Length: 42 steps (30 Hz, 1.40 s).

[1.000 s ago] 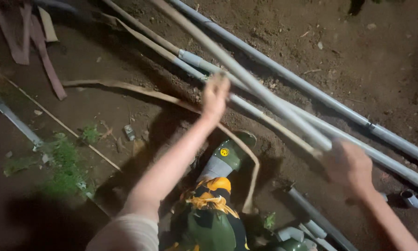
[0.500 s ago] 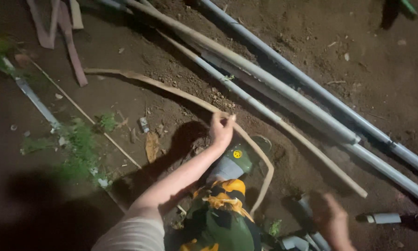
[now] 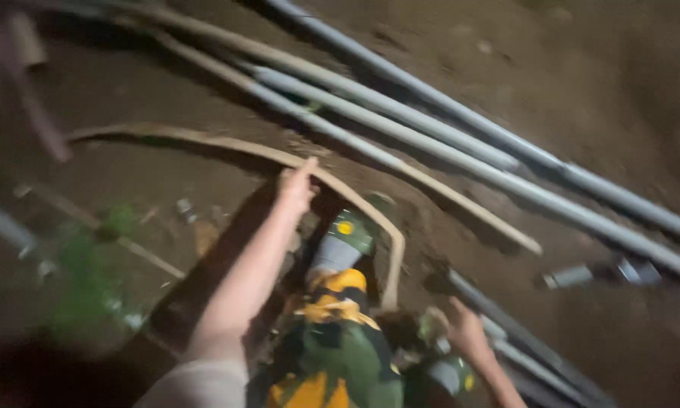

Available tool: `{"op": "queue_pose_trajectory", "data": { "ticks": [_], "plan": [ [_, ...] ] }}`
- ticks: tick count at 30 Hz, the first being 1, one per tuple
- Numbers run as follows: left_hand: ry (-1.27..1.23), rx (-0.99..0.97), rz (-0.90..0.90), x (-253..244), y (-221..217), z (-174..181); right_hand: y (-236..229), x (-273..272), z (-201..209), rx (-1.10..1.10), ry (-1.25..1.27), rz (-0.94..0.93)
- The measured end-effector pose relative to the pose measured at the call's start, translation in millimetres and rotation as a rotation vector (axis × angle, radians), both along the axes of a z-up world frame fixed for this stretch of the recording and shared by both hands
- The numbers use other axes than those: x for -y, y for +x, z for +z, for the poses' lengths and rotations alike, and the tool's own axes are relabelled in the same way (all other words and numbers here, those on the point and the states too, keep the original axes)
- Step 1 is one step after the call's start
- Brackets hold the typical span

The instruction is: Assembling PVC pipes and connectors on the ground to create a plumbing layout

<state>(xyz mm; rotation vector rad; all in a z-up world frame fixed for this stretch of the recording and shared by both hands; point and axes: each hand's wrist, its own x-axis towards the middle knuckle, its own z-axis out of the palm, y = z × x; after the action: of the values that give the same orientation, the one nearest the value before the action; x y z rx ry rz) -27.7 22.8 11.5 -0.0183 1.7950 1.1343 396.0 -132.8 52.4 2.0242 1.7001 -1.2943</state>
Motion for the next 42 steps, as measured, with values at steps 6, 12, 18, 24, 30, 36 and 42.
{"op": "queue_pose_trajectory", "data": {
  "ticks": [6, 12, 18, 24, 30, 36, 42],
  "plan": [
    [0.376, 0.269, 0.099, -16.4, 41.9, 40.2, 32.8, -4.4, 34.6, -0.022, 0.133, -0.365],
    [0.623, 0.439, -0.049, -13.3, 109.9, 153.1, 47.3, 20.3, 37.0, -0.348, 0.010, -0.670],
    [0.727, 0.446, -0.175, 1.0, 140.3, 204.5, 69.6, 55.0, 29.9, -0.416, 0.168, -0.762],
    [0.761, 0.399, -0.224, 23.3, 150.0, 244.9, 97.2, 116.2, -16.2, -0.326, 0.337, -1.063],
    [0.615, 0.473, -0.095, 21.9, 116.0, 231.4, 92.3, 157.4, 1.3, -0.263, 0.490, -1.265],
    [0.428, 0.567, -0.057, 33.5, 78.7, 245.0, 89.1, 210.9, 29.2, -0.331, 0.504, -1.621],
    [0.459, 0.571, 0.135, 23.1, 62.6, 224.5, 114.4, 282.7, -37.9, -0.258, 0.464, -1.802]
  ]
}}
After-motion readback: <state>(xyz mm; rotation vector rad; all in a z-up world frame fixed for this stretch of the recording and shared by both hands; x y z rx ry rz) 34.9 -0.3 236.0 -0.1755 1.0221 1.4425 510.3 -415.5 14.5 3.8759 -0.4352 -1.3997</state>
